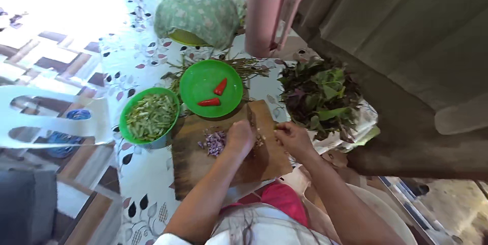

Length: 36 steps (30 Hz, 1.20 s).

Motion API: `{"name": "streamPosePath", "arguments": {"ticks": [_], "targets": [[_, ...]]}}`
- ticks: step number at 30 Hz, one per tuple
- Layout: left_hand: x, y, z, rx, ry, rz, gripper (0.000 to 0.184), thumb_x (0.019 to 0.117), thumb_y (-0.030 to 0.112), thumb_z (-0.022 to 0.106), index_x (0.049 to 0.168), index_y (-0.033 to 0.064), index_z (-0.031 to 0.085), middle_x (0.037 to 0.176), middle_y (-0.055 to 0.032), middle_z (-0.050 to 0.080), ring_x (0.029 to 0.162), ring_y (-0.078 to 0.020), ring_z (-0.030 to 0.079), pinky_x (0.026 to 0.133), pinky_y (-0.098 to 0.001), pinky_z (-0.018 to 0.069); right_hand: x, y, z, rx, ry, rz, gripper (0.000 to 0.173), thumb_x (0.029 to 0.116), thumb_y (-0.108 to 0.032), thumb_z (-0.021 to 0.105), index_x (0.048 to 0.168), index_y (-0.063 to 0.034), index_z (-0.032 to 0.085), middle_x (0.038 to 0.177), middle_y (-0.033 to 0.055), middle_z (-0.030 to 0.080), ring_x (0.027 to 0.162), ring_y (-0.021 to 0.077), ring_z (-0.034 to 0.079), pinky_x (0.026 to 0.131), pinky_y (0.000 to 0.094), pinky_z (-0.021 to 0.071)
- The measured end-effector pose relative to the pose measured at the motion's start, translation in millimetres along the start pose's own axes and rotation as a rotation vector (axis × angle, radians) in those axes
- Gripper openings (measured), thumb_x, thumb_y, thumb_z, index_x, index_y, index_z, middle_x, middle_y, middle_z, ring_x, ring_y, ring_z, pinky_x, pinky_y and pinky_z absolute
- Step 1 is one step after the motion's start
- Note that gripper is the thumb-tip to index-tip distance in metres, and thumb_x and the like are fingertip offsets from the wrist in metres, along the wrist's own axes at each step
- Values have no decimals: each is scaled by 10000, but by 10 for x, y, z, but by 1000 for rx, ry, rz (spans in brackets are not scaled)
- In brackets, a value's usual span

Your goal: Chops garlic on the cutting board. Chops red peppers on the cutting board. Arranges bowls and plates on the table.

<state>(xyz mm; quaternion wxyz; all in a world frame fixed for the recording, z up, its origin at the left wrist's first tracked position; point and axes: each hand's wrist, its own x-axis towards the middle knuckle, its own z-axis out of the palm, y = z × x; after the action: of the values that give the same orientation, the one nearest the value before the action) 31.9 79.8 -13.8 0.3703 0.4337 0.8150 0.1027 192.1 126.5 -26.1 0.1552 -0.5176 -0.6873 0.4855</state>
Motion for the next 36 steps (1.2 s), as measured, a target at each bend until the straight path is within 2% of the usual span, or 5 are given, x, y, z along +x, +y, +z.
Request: {"name": "streamPosePath", "arguments": {"ticks": [13,19,25,30,36], "targets": [[-155,-299,0,-747,-77,-107,364,1111,34,360,1438,-90,463,1491,-251,495,1381,-296,485,1144,-387,387,604,-1804,1477,-323,-325,-508,394,1050,-100,526,1416,33,582,1274,212,688,1193,335,659,1058,498,489],[-151,-346,94,-270,79,234,319,1008,119,625,1277,-53,633,1269,-240,660,1227,-339,617,1057,-492,467,275,-1322,961,-363,-198,-689,378,1079,-108,490,1420,26,582,1260,223,697,1116,340,703,988,510,544],[-44,-164,21,-283,-9,233,184,1019,93,585,1120,-30,678,1088,-216,695,1022,-353,688,881,-551,559,-171,-473,307,-182,-182,-59,611,1125,-389,337,1600,-6,301,1512,267,486,1377,365,516,1122,550,426],[104,-193,-4,-297,-195,344,268,1084,106,454,1150,-56,658,1045,-218,665,903,-301,660,815,-477,547,-98,-182,416,10,-235,90,597,1118,-486,304,1447,-25,492,1141,202,675,975,281,681,839,464,567],[116,-589,-101,-23,1,360,351,1069,66,493,1395,15,612,1339,-223,647,1289,-352,600,1129,-501,434,5,-297,508,-377,-123,176,587,1027,-146,615,1511,12,322,1207,311,638,1101,467,661,919,632,525]]}}
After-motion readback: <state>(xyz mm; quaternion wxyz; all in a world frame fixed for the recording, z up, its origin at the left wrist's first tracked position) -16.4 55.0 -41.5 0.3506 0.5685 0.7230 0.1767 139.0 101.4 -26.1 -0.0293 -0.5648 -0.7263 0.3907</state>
